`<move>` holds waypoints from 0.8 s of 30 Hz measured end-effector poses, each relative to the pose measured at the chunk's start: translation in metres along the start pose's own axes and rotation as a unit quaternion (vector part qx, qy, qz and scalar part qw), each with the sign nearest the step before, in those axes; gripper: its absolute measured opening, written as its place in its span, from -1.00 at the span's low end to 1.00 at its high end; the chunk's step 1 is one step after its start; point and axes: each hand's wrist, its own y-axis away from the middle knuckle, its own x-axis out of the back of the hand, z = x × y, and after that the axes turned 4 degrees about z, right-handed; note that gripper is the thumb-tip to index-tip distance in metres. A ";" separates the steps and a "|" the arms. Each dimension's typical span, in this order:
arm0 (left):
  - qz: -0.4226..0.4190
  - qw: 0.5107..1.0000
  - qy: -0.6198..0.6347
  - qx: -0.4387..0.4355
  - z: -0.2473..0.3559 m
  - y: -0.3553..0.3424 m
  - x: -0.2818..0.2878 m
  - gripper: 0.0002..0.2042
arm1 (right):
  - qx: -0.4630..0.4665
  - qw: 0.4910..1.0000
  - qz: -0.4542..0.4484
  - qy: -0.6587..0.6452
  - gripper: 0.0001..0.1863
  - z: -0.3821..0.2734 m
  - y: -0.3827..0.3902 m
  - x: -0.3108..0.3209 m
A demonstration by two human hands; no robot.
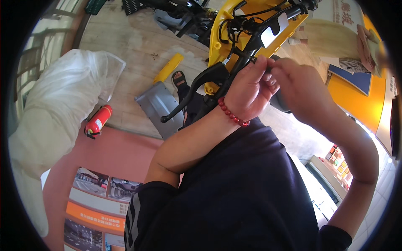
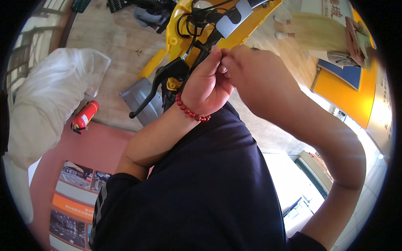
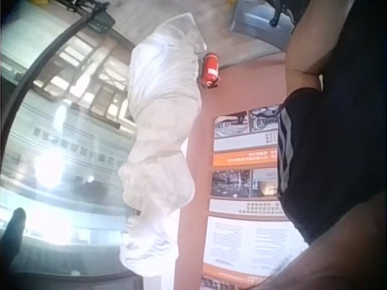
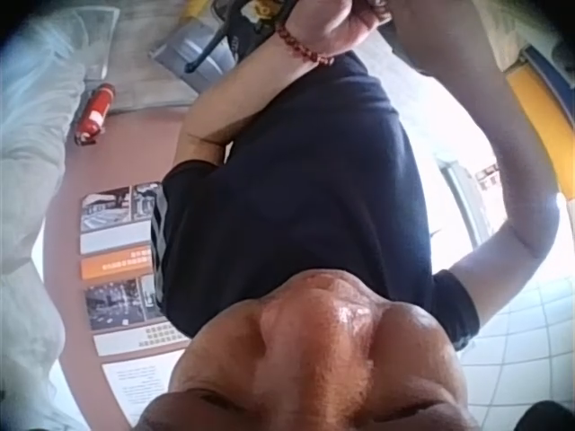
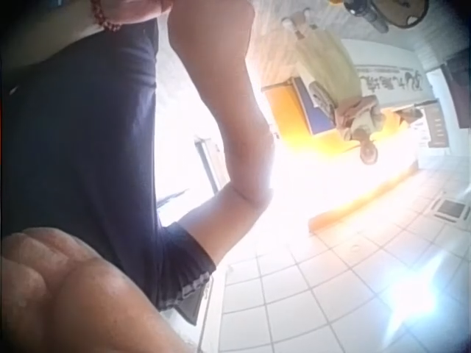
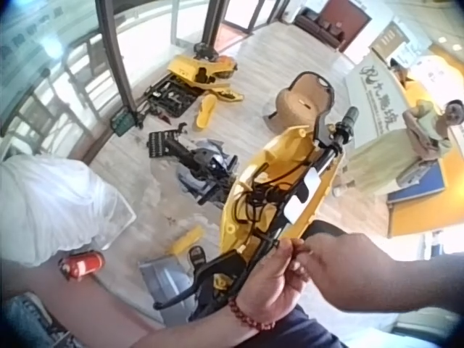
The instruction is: Using a screwdriver and pliers to adjust or repair the handlebar components of a yellow motorcycle.
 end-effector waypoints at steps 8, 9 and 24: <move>0.004 1.000 0.028 -0.009 -0.001 0.000 0.006 -0.74 | -0.213 0.951 -0.023 -0.223 -0.66 -0.007 -0.002 0.002; -0.006 1.000 0.018 -0.001 0.000 0.000 0.006 -0.73 | -0.034 0.997 0.043 -0.058 -0.67 -0.005 0.001 0.000; -0.040 0.999 -0.003 0.002 -0.002 -0.002 0.008 -0.81 | -0.093 0.988 -0.023 -0.120 -0.78 0.002 0.003 0.010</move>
